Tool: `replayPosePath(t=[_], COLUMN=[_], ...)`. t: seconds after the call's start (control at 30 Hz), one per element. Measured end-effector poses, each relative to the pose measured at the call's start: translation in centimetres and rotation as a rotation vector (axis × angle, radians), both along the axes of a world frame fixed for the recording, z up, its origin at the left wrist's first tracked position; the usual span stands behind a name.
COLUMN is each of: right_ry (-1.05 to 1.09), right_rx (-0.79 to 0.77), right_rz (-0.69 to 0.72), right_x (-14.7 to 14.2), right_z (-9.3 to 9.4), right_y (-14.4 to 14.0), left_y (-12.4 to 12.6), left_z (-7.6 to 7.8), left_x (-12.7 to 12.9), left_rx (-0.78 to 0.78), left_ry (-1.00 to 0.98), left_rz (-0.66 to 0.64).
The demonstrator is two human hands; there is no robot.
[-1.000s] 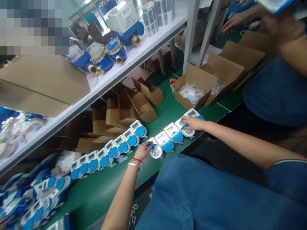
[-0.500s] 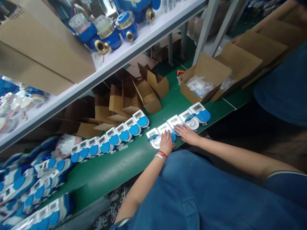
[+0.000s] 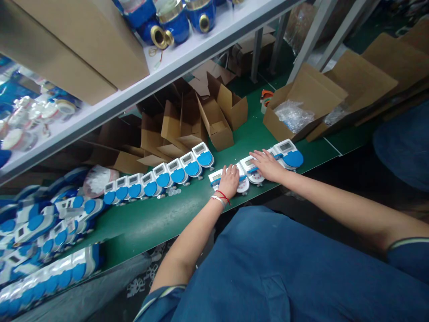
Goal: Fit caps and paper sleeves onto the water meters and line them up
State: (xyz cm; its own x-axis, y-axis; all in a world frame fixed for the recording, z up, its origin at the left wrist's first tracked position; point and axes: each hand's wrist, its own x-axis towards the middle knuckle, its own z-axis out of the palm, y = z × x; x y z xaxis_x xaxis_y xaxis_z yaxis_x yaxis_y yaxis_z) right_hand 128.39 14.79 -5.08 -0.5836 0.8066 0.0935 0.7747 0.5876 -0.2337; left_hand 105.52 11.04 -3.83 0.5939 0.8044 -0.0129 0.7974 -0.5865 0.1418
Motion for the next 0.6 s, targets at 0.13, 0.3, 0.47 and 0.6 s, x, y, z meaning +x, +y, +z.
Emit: replayPosePath(t=[0.13,0.3,0.47,0.6], right_ry=[0.054,0.160,0.405,0.626], right_rx=[0.020,0.003,0.095,-0.039], right_rz=[-0.106,-0.207,-0.668,-1.178], right_x=[-0.5,0.1,5.0,9.7], right_z=[0.1,0.8,-0.3,-4.0], right_y=[1.2,0.4,-2.7,-5.2], left_y=[1.7,1.4,-2.2,-7.0], left_z=[1.0,2.4,4.7,4.8], left_x=[-0.7,-1.0,-2.7,-6.0], left_rx=[-0.001,-0.009,0.053,0.112], left_ry=[0.013,-0.028,-0.207,-0.348], left_rz=[0.074,0.103,0.240,0.437])
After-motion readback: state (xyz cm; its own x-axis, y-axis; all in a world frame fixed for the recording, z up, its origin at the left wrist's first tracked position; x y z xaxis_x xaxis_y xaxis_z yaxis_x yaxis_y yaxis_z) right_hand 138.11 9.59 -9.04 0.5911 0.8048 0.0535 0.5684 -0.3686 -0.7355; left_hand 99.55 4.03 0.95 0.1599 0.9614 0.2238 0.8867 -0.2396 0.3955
